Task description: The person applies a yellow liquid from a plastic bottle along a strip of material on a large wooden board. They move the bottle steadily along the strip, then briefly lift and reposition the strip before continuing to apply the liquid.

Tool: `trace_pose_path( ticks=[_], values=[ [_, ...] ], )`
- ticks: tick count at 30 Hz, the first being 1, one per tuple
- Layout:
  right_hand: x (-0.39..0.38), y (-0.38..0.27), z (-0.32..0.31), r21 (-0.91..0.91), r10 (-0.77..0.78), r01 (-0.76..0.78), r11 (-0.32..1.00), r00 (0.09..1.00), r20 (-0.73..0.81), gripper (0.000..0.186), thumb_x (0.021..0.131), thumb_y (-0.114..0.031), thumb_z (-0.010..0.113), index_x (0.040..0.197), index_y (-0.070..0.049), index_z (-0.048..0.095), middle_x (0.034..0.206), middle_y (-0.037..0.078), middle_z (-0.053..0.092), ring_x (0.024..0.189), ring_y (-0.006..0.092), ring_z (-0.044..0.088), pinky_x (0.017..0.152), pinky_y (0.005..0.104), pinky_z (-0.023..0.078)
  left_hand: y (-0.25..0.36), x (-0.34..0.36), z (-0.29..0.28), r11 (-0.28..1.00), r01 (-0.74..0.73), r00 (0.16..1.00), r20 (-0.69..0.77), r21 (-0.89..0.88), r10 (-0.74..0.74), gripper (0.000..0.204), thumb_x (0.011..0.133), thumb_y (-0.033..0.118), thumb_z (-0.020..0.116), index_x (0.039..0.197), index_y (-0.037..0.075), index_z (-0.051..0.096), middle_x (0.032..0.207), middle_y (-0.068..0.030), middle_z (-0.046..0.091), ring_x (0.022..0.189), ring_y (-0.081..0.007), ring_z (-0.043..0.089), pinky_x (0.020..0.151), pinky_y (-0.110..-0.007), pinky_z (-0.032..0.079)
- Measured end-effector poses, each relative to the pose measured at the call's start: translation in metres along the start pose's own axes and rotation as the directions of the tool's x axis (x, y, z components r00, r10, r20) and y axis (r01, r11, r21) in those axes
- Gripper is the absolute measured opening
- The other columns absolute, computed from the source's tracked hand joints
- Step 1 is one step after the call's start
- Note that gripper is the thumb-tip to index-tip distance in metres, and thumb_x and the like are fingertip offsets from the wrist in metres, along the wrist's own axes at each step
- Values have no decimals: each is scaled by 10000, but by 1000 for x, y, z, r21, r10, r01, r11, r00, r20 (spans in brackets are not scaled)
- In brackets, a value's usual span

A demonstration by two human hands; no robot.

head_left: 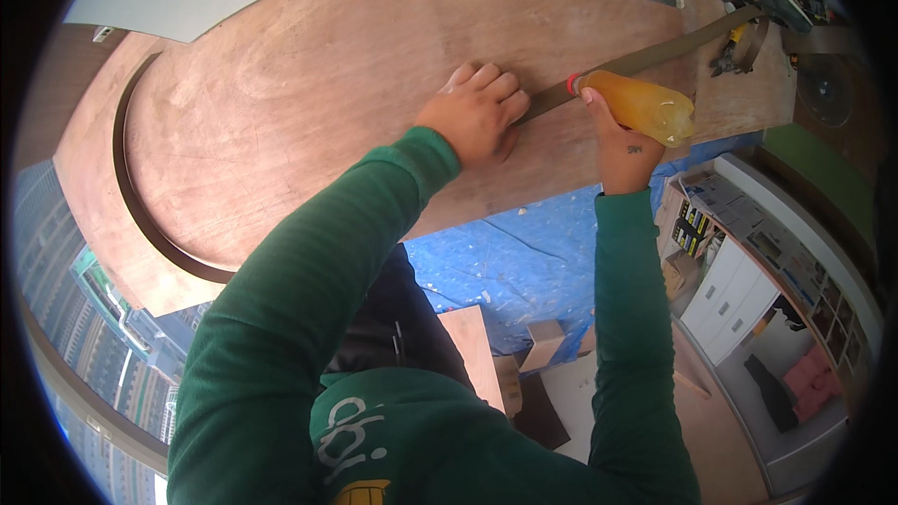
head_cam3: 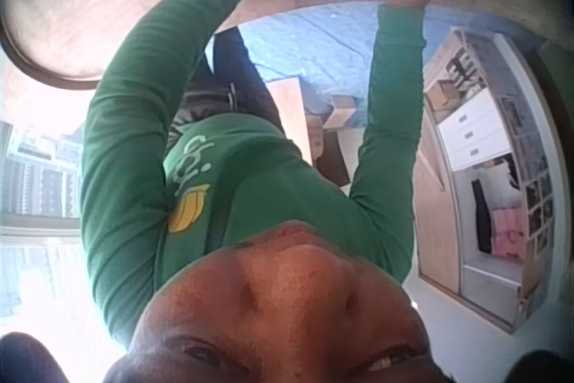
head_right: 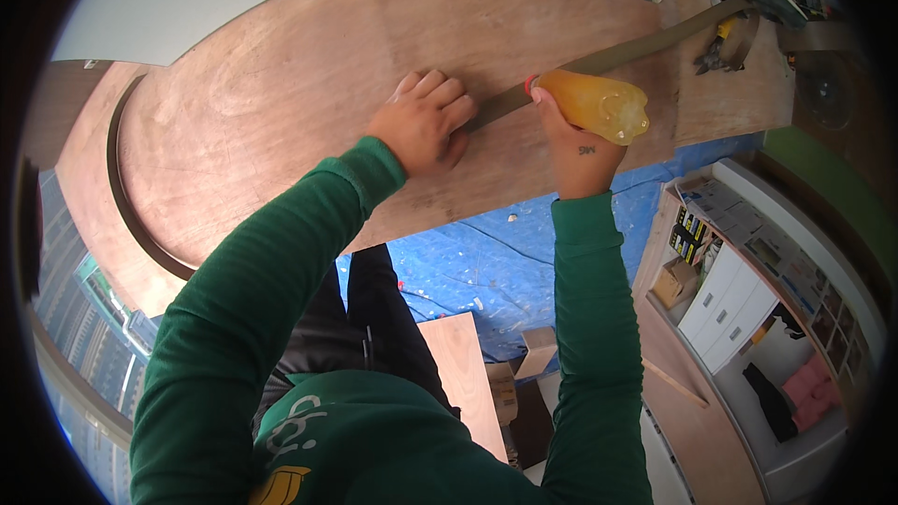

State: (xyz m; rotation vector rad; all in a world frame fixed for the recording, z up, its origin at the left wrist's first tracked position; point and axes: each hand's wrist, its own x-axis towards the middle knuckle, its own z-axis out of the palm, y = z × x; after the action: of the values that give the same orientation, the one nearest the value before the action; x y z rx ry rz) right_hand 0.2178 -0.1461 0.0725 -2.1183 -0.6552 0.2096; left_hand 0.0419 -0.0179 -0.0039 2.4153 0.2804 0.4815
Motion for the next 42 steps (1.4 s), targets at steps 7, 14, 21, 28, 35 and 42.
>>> trace_pose_path(
  ticks=[7, 14, 21, 28, 35, 42],
  values=[
    [19, 1, -7, -84, 95, -94, 992, 995, 17, 262, 879, -141, 929, 1029, 31, 801, 993, 66, 814, 879, 140, 739, 813, 315, 582, 0, 1, -2, 1000, -17, 1000, -26, -17, 17, 289, 764, 188, 770, 1016, 107, 654, 1033, -74, 594, 1044, -292, 586, 949, -431, 476],
    [18, -1, -9, -98, 146, -147, 984, 989, -21, 255, 876, -118, 928, 1024, 33, 786, 995, 75, 806, 887, 156, 740, 829, 322, 588, 0, 1, -2, 1000, -9, 1000, -14, -18, 8, 288, 767, 191, 772, 1017, 111, 654, 1033, -73, 593, 1043, -293, 585, 939, -435, 473],
    [-11, 8, -4, -40, 2, -3, 999, 1000, -3, 281, 864, -99, 937, 1053, 29, 774, 1014, 80, 798, 891, 160, 739, 835, 321, 595, -2, -2, -1, 1000, 4, 1000, -8, -15, -4, 289, 774, 203, 773, 1021, 111, 654, 1045, -73, 596, 1058, -295, 584, 960, -439, 469],
    [2, 13, -13, -40, 57, -59, 997, 997, -55, 319, 842, -81, 950, 1069, 27, 754, 1034, 99, 789, 909, 174, 744, 831, 328, 607, -1, 0, -2, 1000, -3, 1000, 10, -28, 3, 280, 783, 202, 767, 1024, 113, 655, 1047, -74, 596, 1061, -291, 584, 963, -436, 467],
    [-15, 2, -3, -24, 38, -38, 999, 999, 4, 309, 855, -116, 951, 1061, 34, 775, 1018, 89, 800, 897, 155, 741, 830, 318, 591, -2, -1, -3, 1000, -1, 1000, 12, -29, 1, 272, 778, 196, 763, 1010, 110, 650, 1033, -79, 592, 1056, -293, 583, 959, -436, 470],
    [42, 36, -23, -31, 173, -176, 984, 982, -81, 283, 885, -165, 933, 1035, 40, 807, 995, 72, 813, 886, 145, 738, 828, 318, 572, 0, 1, -3, 1000, -7, 1000, 5, -27, 7, 268, 775, 187, 759, 1003, 105, 645, 1036, -82, 597, 1049, -297, 587, 953, -442, 474]
  ],
)
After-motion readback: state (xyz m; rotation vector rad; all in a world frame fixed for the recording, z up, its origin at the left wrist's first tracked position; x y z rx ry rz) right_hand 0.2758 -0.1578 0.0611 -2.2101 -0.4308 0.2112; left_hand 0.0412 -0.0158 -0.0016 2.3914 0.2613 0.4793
